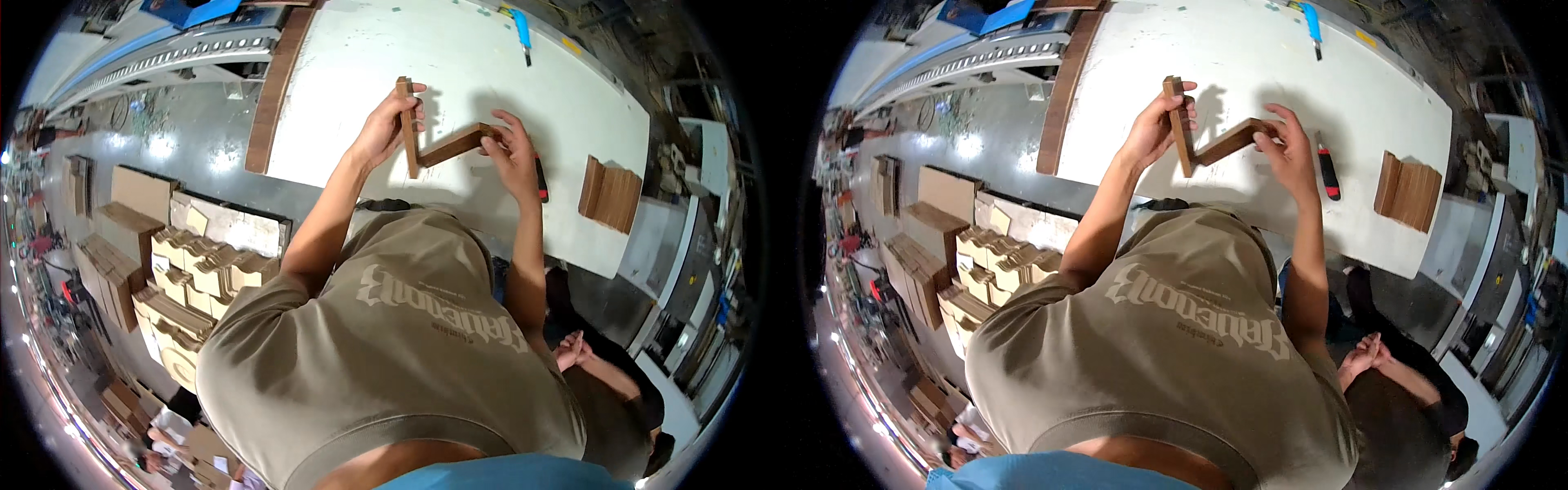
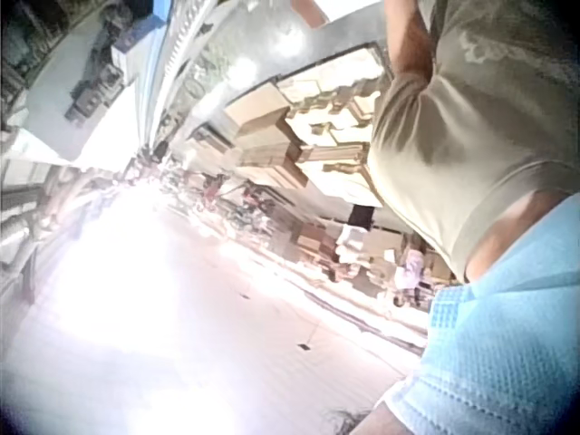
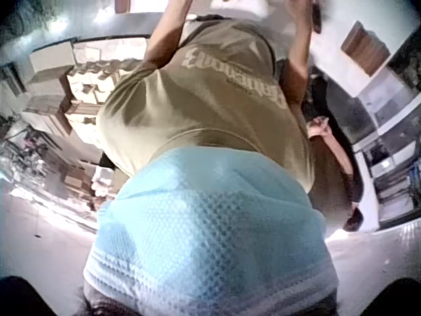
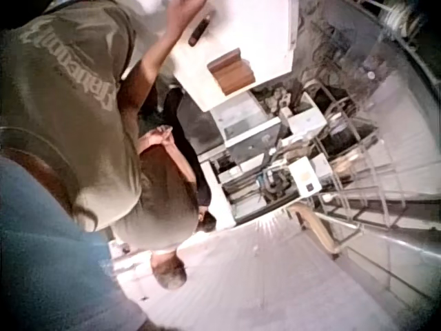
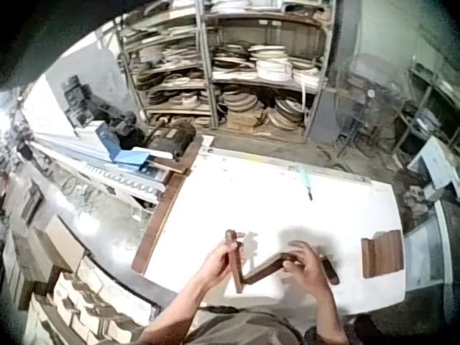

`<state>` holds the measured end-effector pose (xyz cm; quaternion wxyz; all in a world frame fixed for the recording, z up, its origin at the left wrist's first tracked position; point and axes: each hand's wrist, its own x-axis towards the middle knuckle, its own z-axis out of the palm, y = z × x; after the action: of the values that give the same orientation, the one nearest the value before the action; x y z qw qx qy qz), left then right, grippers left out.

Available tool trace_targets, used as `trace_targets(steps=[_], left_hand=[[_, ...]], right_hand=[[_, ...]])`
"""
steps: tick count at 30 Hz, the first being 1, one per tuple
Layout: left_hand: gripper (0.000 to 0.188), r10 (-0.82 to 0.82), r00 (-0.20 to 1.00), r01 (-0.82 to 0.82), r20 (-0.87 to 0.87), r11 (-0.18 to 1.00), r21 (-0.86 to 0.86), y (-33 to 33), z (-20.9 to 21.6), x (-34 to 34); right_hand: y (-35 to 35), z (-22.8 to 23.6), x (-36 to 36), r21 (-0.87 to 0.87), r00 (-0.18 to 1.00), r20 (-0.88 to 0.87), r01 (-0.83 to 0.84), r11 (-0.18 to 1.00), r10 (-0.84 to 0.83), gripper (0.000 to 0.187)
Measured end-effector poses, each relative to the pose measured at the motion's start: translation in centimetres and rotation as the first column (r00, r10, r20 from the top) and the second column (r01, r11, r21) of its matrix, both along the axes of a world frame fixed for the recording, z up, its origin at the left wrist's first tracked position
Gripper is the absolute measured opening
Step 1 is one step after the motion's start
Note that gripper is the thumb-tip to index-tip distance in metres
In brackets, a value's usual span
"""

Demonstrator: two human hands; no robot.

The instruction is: The person trims the edges of wooden pieces using a utility knife, arranges the pieces on a workbench, applies tape to a board, and carries wooden panels across the workshop.

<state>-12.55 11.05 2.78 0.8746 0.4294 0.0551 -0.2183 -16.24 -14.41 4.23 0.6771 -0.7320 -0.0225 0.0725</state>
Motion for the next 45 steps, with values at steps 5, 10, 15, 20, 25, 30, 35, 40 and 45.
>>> trace_targets(steps=[5,10,15,20,25,30,35,40,45], left_hand=[[0.029,-0.214,0.956,0.127,0.202,0.919,0.374,-1.2,1.4,-0.4],[0.033,-0.248,0.934,0.144,0.257,0.921,0.363,-2.3,-0.1,-1.0],[0.043,-0.195,0.98,0.186,0.034,0.968,0.166,-2.4,1.2,-1.2],[0.054,-0.432,0.894,0.218,0.12,0.651,0.727,-1.4,2.1,-2.9],[0.054,-0.309,0.944,0.201,0.12,0.822,0.533,-4.2,-2.0,-3.9],[0.035,-0.081,0.993,0.033,0.082,0.881,0.472,-3.1,-1.2,-5.3],[0.042,-0.039,0.995,0.045,-0.091,0.997,0.065,-3.4,2.9,-5.7],[0.079,-0.25,0.968,0.221,-0.032,0.785,0.579,-0.9,-0.6,-3.9],[0.05,-0.258,0.928,0.012,0.269,0.742,0.671,-2.1,1.3,-2.7]], right_hand=[[0.9,0.7,0.4,0.236,0.985,0.026,-0.171,0.957,0.17,0.027],[3.2,0.2,1.0,0.492,0.985,-0.048,-0.119,0.862,0.163,0.026],[5.5,-0.5,2.7,0.495,0.982,-0.175,0.027,0.869,0.069,0.029],[6.1,-2.8,2.1,0.259,0.95,-0.306,0.152,0.954,-0.068,0.041],[4.4,-4.1,0.4,0.046,0.978,-0.192,0.097,0.994,-0.086,0.053],[4.3,-3.6,1.6,0.191,0.968,-0.252,0.054,0.98,-0.004,0.049],[5.4,-0.5,0.2,0.335,0.984,-0.175,0.093,0.938,-0.035,0.044],[7.2,-0.2,2.4,0.227,0.994,-0.095,-0.036,0.973,0.059,0.048],[6.4,-1.2,2.1,0.257,0.992,-0.015,-0.117,0.959,0.125,0.045]])
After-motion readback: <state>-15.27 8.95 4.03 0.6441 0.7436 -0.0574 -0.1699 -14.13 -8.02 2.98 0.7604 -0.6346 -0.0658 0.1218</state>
